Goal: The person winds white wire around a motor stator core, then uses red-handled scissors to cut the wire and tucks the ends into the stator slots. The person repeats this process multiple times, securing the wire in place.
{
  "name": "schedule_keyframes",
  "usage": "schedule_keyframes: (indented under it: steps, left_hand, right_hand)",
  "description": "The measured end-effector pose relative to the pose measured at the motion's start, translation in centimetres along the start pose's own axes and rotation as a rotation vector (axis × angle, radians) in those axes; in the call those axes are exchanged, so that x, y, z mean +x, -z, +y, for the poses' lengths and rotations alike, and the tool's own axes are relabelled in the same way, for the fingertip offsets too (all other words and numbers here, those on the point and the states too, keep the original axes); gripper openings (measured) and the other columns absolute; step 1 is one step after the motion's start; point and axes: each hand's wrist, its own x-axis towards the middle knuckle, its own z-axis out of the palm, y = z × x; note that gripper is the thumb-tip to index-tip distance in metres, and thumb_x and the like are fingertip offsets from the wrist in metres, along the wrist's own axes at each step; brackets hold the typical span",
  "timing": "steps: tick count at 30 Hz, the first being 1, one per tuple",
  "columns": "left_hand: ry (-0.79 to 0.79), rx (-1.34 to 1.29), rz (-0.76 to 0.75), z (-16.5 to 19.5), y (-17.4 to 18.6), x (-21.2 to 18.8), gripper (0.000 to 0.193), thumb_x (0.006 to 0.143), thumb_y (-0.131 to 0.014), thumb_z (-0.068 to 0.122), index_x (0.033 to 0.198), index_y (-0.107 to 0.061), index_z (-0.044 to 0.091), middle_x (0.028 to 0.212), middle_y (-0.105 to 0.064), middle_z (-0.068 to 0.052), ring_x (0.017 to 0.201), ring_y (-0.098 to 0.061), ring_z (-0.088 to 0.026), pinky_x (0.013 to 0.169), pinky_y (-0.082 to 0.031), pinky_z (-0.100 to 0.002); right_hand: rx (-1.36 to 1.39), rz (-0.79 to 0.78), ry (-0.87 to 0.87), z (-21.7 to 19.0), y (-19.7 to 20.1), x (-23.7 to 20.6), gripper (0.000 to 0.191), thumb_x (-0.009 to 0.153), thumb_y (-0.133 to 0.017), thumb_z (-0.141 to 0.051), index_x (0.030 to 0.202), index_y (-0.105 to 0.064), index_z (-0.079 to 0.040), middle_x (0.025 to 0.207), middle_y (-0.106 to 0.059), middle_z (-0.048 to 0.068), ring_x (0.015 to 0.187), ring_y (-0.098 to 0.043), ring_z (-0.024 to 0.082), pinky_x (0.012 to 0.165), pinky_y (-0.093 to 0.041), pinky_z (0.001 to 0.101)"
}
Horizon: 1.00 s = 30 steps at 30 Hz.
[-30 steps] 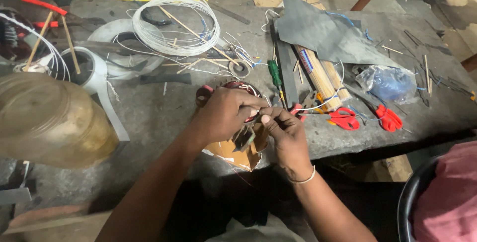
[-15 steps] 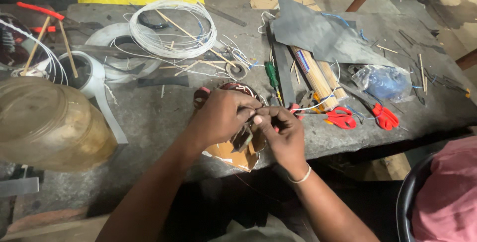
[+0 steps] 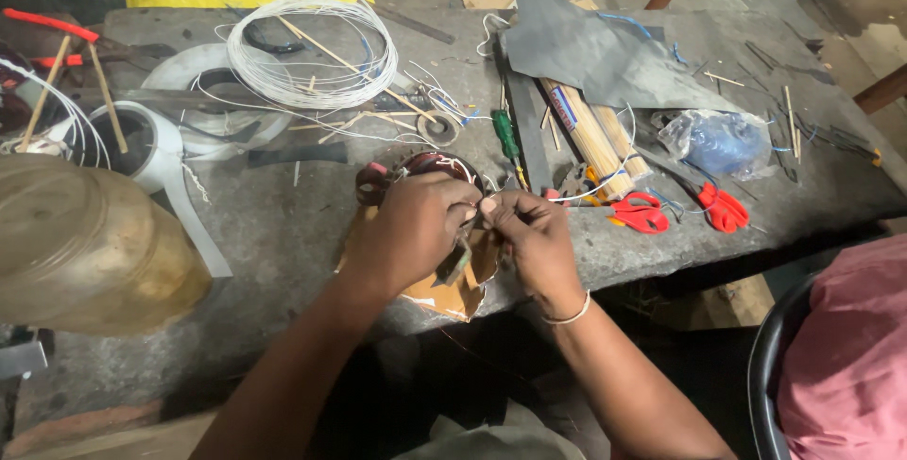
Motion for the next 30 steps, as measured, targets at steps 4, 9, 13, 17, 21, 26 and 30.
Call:
schedule_keyframes:
  steps: [4, 9, 13, 17, 21, 26, 30]
  left_hand:
    - [-0.021, 0.017, 0.021, -0.5, -0.5, -0.2, 0.017, 0.087, -0.067, 0.005, 0.103, -0.073, 0.003, 0.096, -0.072, -0.018, 0.089, -0.068, -0.039, 0.077, -0.053, -0.046]
    - [-0.043, 0.084, 0.024, -0.8, -1.0, -0.5, 0.017, 0.087, -0.068, 0.006, 0.103, -0.074, 0.004, 0.096, -0.071, -0.018, 0.09, -0.067, -0.04, 0.08, -0.051, -0.047]
    - [-0.036, 0.142, 0.042, -0.5, -1.3, -0.8, 0.012, 0.089, -0.066, 0.008, 0.098, -0.073, 0.004, 0.093, -0.07, -0.018, 0.091, -0.066, -0.039, 0.081, -0.05, -0.049]
    - [-0.073, 0.185, 0.048, -0.3, -1.3, -1.0, 0.017, 0.091, -0.061, 0.005, 0.104, -0.072, 0.003, 0.095, -0.07, -0.018, 0.094, -0.064, -0.04, 0.083, -0.05, -0.05]
    - [-0.058, 0.121, 0.057, -0.4, -1.3, -1.1, 0.025, 0.092, -0.057, 0.004, 0.112, -0.072, 0.003, 0.097, -0.07, -0.019, 0.094, -0.065, -0.04, 0.082, -0.05, -0.049]
    - [-0.015, 0.123, 0.03, -0.6, -1.4, -0.7, 0.023, 0.091, -0.059, 0.005, 0.108, -0.074, 0.005, 0.095, -0.071, -0.019, 0.094, -0.065, -0.04, 0.083, -0.05, -0.049]
    - [0.001, 0.097, 0.043, -0.7, -1.3, -0.5, 0.022, 0.09, -0.061, 0.006, 0.106, -0.076, 0.006, 0.094, -0.072, -0.018, 0.093, -0.066, -0.04, 0.082, -0.05, -0.049]
  right_hand:
    - [0.117, -0.034, -0.086, 0.4, 0.4, 0.6, 0.016, 0.097, -0.072, -0.016, 0.094, -0.074, 0.0, 0.078, -0.068, 0.0, 0.064, -0.056, 0.006, 0.056, -0.042, 0.0205]
    - [0.132, -0.009, -0.158, 0.2, 0.5, 0.5, 0.016, 0.096, -0.072, -0.018, 0.093, -0.074, -0.002, 0.074, -0.066, 0.0, 0.059, -0.053, 0.007, 0.053, -0.04, 0.0216]
    - [-0.086, 0.006, 0.002, 0.1, 0.2, 0.2, 0.017, 0.096, -0.071, -0.018, 0.093, -0.073, -0.002, 0.074, -0.067, -0.002, 0.06, -0.054, 0.005, 0.053, -0.041, 0.0215]
    - [-0.162, 0.002, 0.111, 0.0, 0.0, -0.1, 0.016, 0.097, -0.072, -0.016, 0.095, -0.073, 0.0, 0.077, -0.068, -0.003, 0.064, -0.054, 0.004, 0.056, -0.042, 0.0206]
    - [-0.011, -0.006, -0.005, -0.1, -0.3, -0.2, 0.017, 0.098, -0.07, -0.017, 0.097, -0.074, -0.001, 0.073, -0.066, -0.001, 0.061, -0.055, 0.005, 0.054, -0.041, 0.0211]
    - [0.069, 0.026, -0.155, 0.0, -0.2, -0.2, 0.019, 0.097, -0.067, -0.021, 0.094, -0.073, -0.004, 0.067, -0.063, -0.001, 0.053, -0.049, 0.005, 0.048, -0.034, 0.0206]
    - [0.161, -0.062, -0.092, 0.4, 0.2, -0.2, 0.025, 0.102, -0.069, -0.022, 0.086, -0.067, -0.003, 0.067, -0.059, -0.003, 0.052, -0.043, 0.004, 0.047, -0.03, 0.0213]
